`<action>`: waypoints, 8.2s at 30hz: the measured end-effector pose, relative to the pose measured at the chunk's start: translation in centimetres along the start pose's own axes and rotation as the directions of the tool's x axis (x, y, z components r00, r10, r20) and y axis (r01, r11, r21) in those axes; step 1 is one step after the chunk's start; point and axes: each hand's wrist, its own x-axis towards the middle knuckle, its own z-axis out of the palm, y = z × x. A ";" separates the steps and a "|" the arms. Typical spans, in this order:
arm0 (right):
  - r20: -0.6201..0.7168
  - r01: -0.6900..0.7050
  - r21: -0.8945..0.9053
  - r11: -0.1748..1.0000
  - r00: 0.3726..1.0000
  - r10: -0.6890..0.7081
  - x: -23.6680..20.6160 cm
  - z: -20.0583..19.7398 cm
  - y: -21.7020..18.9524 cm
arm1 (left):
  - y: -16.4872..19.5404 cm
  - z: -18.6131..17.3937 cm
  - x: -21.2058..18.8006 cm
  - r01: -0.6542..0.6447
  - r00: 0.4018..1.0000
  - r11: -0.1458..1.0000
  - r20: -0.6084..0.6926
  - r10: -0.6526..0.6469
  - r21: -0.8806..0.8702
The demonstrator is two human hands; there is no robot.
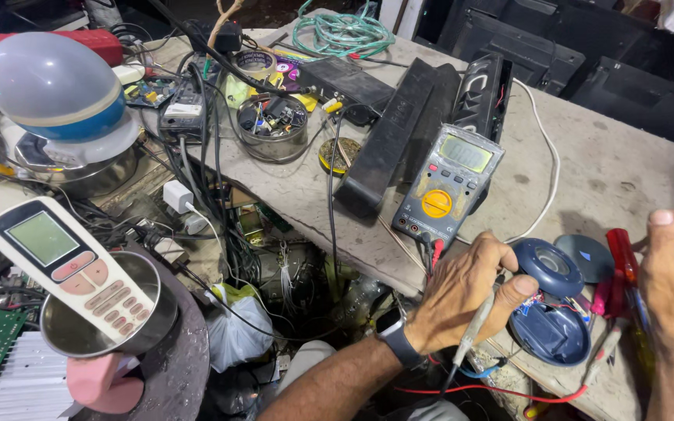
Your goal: The person uses a multimeter to test electrical continuity and voltage on a small blue electronic device. They place the device on the workbench, connect the multimeter probes to various points on the device, and observe the readings on the multimeter display.
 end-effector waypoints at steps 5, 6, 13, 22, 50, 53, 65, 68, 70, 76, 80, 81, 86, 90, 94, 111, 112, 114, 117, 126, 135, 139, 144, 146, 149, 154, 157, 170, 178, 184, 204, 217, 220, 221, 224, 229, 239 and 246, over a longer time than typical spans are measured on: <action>0.036 -0.041 -0.075 0.996 0.998 0.044 -1.3 0.1 1.8 | 0.8 -1.5 -0.3 0.085 0.995 0.989 0.060 -0.078 -0.122; 0.038 -0.047 -0.107 0.993 0.998 0.051 -1.6 0.2 2.1 | 0.9 -2.0 -0.3 0.099 0.992 0.982 0.088 -0.085 -0.160; 0.026 -0.057 -0.230 0.972 0.998 0.065 -1.6 0.3 2.6 | 1.3 -4.0 0.0 0.159 0.969 0.952 0.224 -0.101 -0.260; 0.008 -0.054 -0.299 0.953 0.998 0.059 -1.5 0.7 1.6 | 1.4 -4.8 0.2 0.168 0.970 0.952 0.216 -0.112 -0.258; -0.094 -0.083 -0.175 0.981 0.993 0.067 -4.1 -3.0 20.9 | -4.4 -3.5 -1.9 0.267 0.898 0.895 0.429 -0.096 -0.358; -0.110 -0.083 -0.092 0.992 0.991 0.073 -3.9 -4.5 24.0 | -4.2 -3.3 -1.4 0.319 0.867 0.890 0.479 -0.135 -0.326; -0.103 -0.040 -0.166 0.985 0.994 0.023 -3.2 -1.7 13.2 | -0.3 -6.2 0.2 0.229 0.912 0.918 0.401 -0.087 -0.323; -0.076 -0.024 -0.086 0.996 0.997 0.017 -2.9 -1.3 9.0 | 0.1 -5.1 0.6 0.227 0.929 0.936 0.349 -0.125 -0.268; -0.072 0.017 -0.051 0.999 0.997 -0.021 -2.5 -1.2 7.3 | 0.3 -4.2 0.4 0.196 0.950 0.952 0.284 -0.126 -0.234; -0.091 0.075 -0.168 0.983 0.992 -0.091 -2.8 -2.2 7.0 | -0.2 -2.8 -0.7 0.155 0.983 0.932 0.144 -0.113 -0.327; -0.123 0.087 -0.209 0.974 0.986 -0.114 -6.9 -4.1 7.5 | -0.9 -2.0 -0.9 0.091 0.987 0.959 0.150 -0.052 -0.267; -0.138 0.097 -0.221 0.970 0.982 -0.130 -7.8 -4.3 7.6 | -1.1 -1.9 -0.9 0.098 0.985 0.967 0.159 -0.062 -0.233; -0.187 0.149 -0.267 0.952 0.961 -0.203 -11.3 -4.3 6.2 | -0.9 -2.2 -0.7 0.157 0.983 0.868 0.162 -0.090 -0.471; -0.222 0.183 -0.307 0.934 0.940 -0.258 -13.7 -5.4 4.0 | 0.1 -2.1 0.5 -0.020 0.985 0.917 0.148 0.086 -0.398; -0.237 0.166 -0.391 0.905 0.932 -0.274 -15.9 -7.9 2.1 | 1.0 -1.6 1.0 0.013 0.966 0.970 0.252 0.049 -0.241; 0.164 0.210 -0.702 0.681 0.977 -0.133 -12.2 -11.3 -3.9 | 4.3 -0.4 4.4 -0.120 0.972 0.983 0.183 0.145 -0.142; 0.223 0.224 -0.720 0.657 0.971 -0.087 -11.8 -11.2 -4.0 | 4.2 -0.4 4.6 -0.112 0.971 0.983 0.193 0.139 -0.145; 0.343 0.318 -0.736 0.597 0.936 -0.075 -10.8 -11.0 -4.1 | 3.9 -0.1 4.9 -0.015 0.975 0.973 0.212 0.065 -0.230; 0.510 0.492 -0.716 0.495 0.853 -0.111 -9.7 -10.6 -4.0 | 3.8 0.7 4.7 0.178 0.964 0.901 0.253 -0.079 -0.395; 0.597 0.663 -0.634 0.398 0.747 -0.293 -10.1 -13.1 -1.0 | 2.4 0.6 2.8 0.123 0.955 0.950 0.295 -0.034 -0.288; -0.375 0.452 -0.377 0.809 0.724 -0.579 -12.4 -10.7 0.4 | 3.0 2.1 2.6 -0.042 0.952 0.974 0.287 0.107 -0.223; -0.425 0.447 -0.136 0.884 0.780 -0.459 -11.3 -7.4 -0.4 | 2.7 2.5 2.5 0.149 0.964 0.928 0.261 -0.059 -0.341; -0.256 0.279 -0.450 0.848 0.869 -0.422 -10.3 -6.8 -1.9 | 1.9 3.1 2.8 0.265 0.960 0.762 0.234 -0.153 -0.591; -0.234 0.257 -0.394 0.883 0.900 -0.367 -9.9 -6.6 -1.9 | 1.6 3.4 2.9 0.247 0.964 0.787 0.223 -0.142 -0.565; -0.136 0.185 -0.472 0.862 0.951 -0.278 -9.6 -6.6 -1.8 | 1.4 3.6 2.8 0.244 0.964 0.796 0.224 -0.140 -0.553; -0.051 0.173 -0.402 0.899 0.976 -0.211 -9.3 -6.6 -1.5 | 1.3 4.0 2.5 0.268 0.959 0.839 0.219 -0.182 -0.474; -0.027 0.192 -0.360 0.913 0.976 -0.216 -9.2 -6.8 -1.8 | 1.2 3.8 2.4 0.262 0.959 0.859 0.218 -0.181 -0.440; -0.039 0.231 -0.337 0.913 0.965 -0.259 -9.8 -6.9 -1.9 | 0.4 3.9 2.0 0.319 0.929 0.886 0.297 -0.221 -0.338; -0.267 0.256 0.169 0.952 0.941 -0.206 -11.2 -6.8 1.0 | 1.1 3.9 2.5 0.260 0.938 0.904 0.309 -0.155 -0.338; -0.257 0.228 0.176 0.958 0.950 -0.179 -11.0 -7.6 2.3 | 1.1 3.8 2.5 0.103 0.969 0.954 0.244 -0.032 -0.283; -0.102 -0.017 0.261 0.965 0.994 0.045 -10.8 -7.5 1.1 | 1.6 3.6 3.2 0.145 0.938 0.978 0.334 -0.088 -0.149; 0.131 0.210 -0.041 0.977 0.970 -0.203 -9.2 -6.4 -0.2 | 1.5 4.0 3.3 0.184 0.949 0.975 0.281 -0.143 -0.127; 0.190 0.264 -0.090 0.960 0.951 -0.243 -8.7 -5.8 -0.5 | 1.4 3.8 3.2 0.164 0.951 0.978 0.284 -0.122 -0.129; 0.210 0.288 -0.101 0.952 0.942 -0.262 -8.5 -5.7 -0.6 | 1.4 3.8 3.2 0.155 0.952 0.979 0.285 -0.112 -0.132; 0.194 0.250 -0.106 0.962 0.955 -0.226 -8.5 -5.4 -0.9 | 1.2 3.9 3.1 0.180 0.945 0.975 0.297 -0.135 -0.131; 0.176 0.254 -0.137 0.957 0.957 -0.229 -8.7 -5.4 -1.1 | 1.1 4.0 3.2 0.153 0.951 0.978 0.292 -0.106 -0.142; 0.167 0.272 -0.145 0.951 0.954 -0.247 -8.8 -5.3 -1.1 | 1.2 4.0 3.4 0.151 0.947 0.976 0.305 -0.098 -0.157; 0.220 0.333 -0.153 0.930 0.929 -0.297 -8.2 -5.5 -1.4 | 1.3 3.7 3.3 0.187 0.939 0.964 0.323 -0.118 -0.189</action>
